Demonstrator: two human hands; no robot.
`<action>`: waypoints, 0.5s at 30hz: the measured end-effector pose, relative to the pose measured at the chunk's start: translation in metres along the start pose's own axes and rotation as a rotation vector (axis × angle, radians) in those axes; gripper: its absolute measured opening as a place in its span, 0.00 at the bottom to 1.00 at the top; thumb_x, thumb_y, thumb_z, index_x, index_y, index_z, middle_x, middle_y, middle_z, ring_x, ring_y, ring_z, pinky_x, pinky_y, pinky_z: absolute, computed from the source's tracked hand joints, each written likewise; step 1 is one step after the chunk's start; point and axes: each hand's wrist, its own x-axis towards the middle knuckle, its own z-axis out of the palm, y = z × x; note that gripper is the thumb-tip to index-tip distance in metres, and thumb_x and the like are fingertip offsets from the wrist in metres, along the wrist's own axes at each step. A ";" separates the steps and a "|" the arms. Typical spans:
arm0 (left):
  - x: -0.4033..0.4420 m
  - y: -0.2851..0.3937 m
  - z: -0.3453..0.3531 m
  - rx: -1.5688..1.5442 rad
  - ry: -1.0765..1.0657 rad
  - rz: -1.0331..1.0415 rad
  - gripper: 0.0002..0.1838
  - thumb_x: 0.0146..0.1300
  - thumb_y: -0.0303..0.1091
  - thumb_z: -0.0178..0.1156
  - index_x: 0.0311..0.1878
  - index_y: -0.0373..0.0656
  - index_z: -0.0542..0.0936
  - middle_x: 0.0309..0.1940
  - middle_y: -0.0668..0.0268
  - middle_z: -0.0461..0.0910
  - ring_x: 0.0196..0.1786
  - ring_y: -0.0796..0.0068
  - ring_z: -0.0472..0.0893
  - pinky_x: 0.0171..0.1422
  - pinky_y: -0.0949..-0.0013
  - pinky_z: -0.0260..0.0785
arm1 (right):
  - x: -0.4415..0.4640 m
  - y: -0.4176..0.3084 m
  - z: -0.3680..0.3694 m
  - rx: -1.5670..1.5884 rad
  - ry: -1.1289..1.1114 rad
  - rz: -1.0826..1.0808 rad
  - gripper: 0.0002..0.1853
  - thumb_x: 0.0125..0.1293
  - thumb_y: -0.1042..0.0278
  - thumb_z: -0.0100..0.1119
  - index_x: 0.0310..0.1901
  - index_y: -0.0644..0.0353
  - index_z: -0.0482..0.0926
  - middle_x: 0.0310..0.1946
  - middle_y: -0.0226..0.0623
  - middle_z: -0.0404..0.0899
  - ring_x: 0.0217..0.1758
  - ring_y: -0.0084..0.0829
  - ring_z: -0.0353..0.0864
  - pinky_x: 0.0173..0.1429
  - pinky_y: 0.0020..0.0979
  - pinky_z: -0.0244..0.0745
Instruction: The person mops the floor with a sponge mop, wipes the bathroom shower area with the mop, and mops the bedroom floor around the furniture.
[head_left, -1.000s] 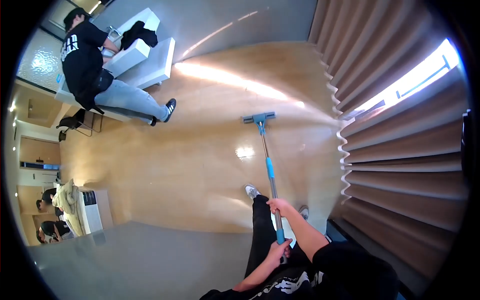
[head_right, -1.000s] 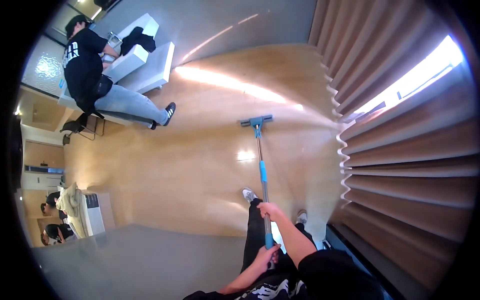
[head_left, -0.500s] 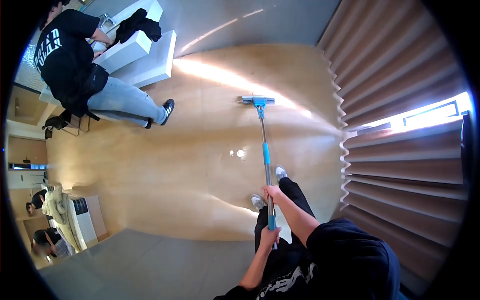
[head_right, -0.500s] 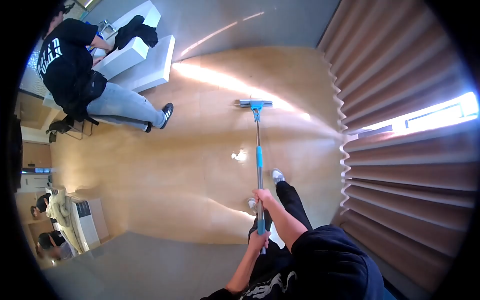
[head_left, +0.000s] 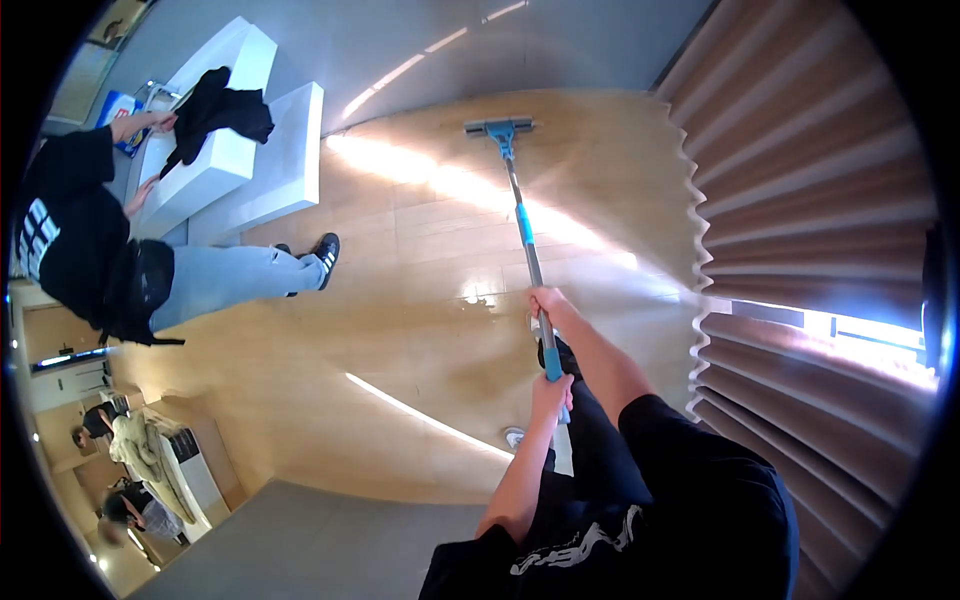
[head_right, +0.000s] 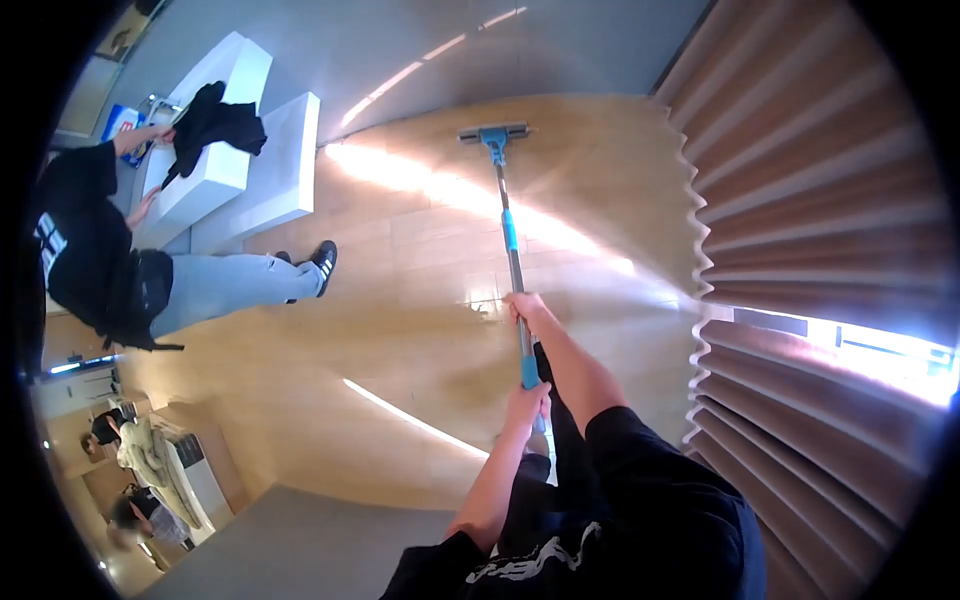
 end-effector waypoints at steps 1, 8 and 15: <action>0.018 0.016 0.011 -0.036 -0.002 0.000 0.09 0.48 0.30 0.55 0.19 0.43 0.66 0.08 0.69 0.65 0.09 0.78 0.66 0.14 0.74 0.59 | 0.011 -0.027 -0.004 0.007 0.002 0.013 0.12 0.50 0.68 0.56 0.15 0.58 0.65 0.09 0.31 0.63 0.09 0.25 0.63 0.12 0.28 0.59; 0.097 0.092 0.049 -0.082 0.049 0.014 0.07 0.48 0.27 0.54 0.23 0.39 0.66 0.09 0.68 0.65 0.09 0.78 0.65 0.12 0.75 0.59 | 0.066 -0.138 0.002 -0.113 -0.018 0.072 0.12 0.52 0.69 0.55 0.17 0.56 0.64 0.09 0.27 0.60 0.09 0.20 0.59 0.13 0.23 0.59; 0.082 0.119 -0.001 -0.091 0.118 -0.016 0.08 0.49 0.30 0.56 0.23 0.43 0.67 0.11 0.71 0.64 0.11 0.82 0.65 0.15 0.77 0.57 | 0.063 -0.134 0.056 -0.169 -0.134 0.096 0.10 0.49 0.69 0.56 0.16 0.59 0.67 0.10 0.31 0.64 0.11 0.25 0.67 0.15 0.26 0.60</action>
